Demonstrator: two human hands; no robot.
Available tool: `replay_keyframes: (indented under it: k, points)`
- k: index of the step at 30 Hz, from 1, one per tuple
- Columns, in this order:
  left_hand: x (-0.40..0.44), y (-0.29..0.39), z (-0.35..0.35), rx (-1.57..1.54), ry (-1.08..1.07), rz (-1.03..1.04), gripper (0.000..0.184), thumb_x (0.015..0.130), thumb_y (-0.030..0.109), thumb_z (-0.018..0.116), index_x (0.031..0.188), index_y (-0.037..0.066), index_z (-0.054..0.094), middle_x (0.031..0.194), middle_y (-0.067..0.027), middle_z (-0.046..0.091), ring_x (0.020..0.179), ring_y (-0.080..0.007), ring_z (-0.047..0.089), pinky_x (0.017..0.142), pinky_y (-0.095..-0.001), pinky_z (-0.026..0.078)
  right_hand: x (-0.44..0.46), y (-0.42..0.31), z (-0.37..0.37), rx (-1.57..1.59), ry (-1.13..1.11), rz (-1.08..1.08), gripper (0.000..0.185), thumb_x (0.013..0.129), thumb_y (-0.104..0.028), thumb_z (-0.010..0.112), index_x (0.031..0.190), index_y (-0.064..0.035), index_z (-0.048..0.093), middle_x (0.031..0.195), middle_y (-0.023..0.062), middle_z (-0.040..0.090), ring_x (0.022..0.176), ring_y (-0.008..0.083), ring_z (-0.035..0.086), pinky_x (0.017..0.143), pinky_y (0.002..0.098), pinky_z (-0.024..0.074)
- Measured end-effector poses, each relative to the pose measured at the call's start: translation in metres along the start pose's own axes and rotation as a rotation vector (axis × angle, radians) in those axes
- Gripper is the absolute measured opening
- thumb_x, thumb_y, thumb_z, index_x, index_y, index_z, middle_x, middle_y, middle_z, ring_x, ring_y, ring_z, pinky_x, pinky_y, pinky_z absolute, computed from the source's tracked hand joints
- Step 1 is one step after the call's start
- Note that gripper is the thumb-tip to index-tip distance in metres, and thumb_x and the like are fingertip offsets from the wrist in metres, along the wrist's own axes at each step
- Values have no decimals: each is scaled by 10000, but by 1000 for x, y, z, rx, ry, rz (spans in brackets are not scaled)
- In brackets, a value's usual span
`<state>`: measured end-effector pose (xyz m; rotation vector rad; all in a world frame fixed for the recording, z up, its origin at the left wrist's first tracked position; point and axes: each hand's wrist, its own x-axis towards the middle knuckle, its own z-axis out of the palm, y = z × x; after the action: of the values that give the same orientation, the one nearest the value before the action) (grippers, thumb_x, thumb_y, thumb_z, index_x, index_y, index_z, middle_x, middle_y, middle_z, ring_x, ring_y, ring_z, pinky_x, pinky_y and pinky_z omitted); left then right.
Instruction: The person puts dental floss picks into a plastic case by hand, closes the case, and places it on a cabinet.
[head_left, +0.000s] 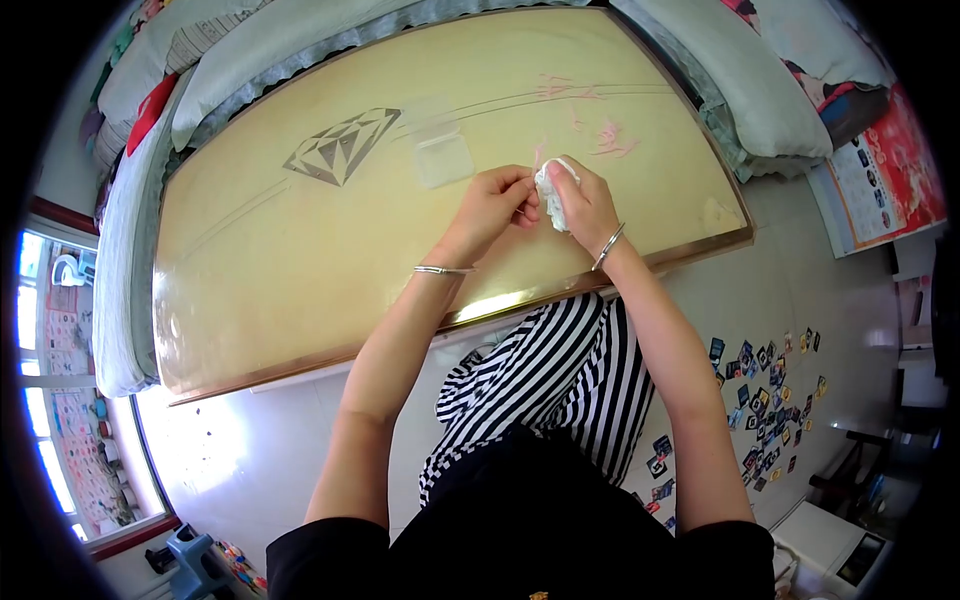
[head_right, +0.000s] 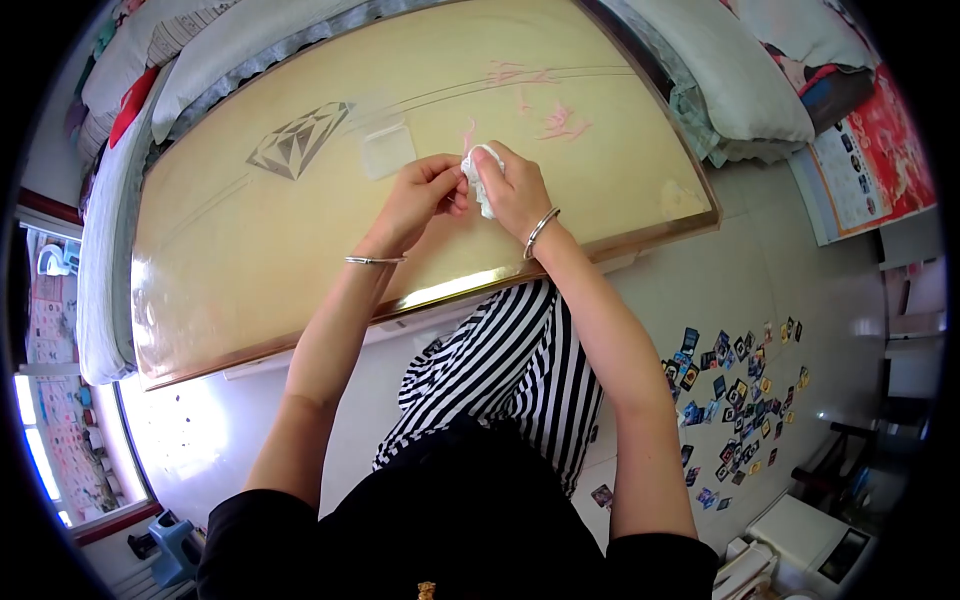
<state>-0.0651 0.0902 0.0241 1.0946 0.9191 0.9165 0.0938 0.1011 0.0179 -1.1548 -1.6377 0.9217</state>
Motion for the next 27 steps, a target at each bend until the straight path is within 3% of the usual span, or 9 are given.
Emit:
replay_keyframes:
  k: [5, 8, 13, 17, 20, 22, 27]
  points:
    - [-5, -3, -3, -31, 95, 34, 160, 924, 143, 495, 1015, 32, 566, 746, -6, 584, 662, -79, 569, 594, -200, 435, 25, 4, 10, 98, 87, -29, 340, 917, -322, 438, 851, -6, 541, 611, 131, 563, 547, 216, 547, 539, 332, 439]
    - [-4, -4, -4, -54, 97, 36, 155, 916, 140, 496, 1013, 36, 557, 741, -6, 590, 647, -82, 567, 586, -195, 426, 34, 0, 16, 163, 85, 97, 348, 912, -327, 445, 820, -3, 532, 622, 143, 567, 560, 223, 560, 539, 333, 440]
    - [-6, -6, -8, -66, 146, 77, 140, 917, 126, 476, 962, 11, 540, 720, -28, 589, 627, -99, 578, 559, -200, 433, 12, 1, 26, -107, 71, -36, 341, 910, -329, 461, 790, -12, 507, 592, 168, 553, 508, 269, 537, 497, 351, 424]
    - [-9, -8, -9, -57, 135, 65, 146, 921, 146, 476, 962, 26, 550, 730, -22, 591, 651, -98, 579, 591, -201, 443, 32, -6, 24, -169, 122, -78, 324, 907, -318, 471, 800, -14, 507, 588, 176, 556, 512, 296, 553, 493, 367, 426]
    - [-9, -6, -6, -71, 135, 57, 158, 929, 156, 468, 963, 25, 549, 755, -26, 595, 672, -99, 580, 596, -203, 453, 39, -15, 26, -143, 110, 36, 301, 907, -298, 475, 809, -14, 503, 583, 180, 549, 520, 318, 559, 486, 380, 417]
    - [-8, -9, -7, -140, 179, 64, 148, 924, 150, 493, 972, 24, 552, 789, -31, 597, 698, -94, 576, 601, -204, 456, 27, -11, 32, -200, 116, -98, 282, 909, -279, 473, 817, -13, 503, 584, 189, 545, 517, 333, 552, 475, 386, 407]
    - [-10, -14, -13, -89, 176, 70, 139, 905, 130, 536, 988, 22, 559, 813, -26, 592, 705, -78, 561, 604, -198, 453, 15, -6, 30, -230, 111, -95, 290, 913, -279, 468, 814, -9, 503, 603, 201, 553, 523, 340, 552, 470, 385, 404]
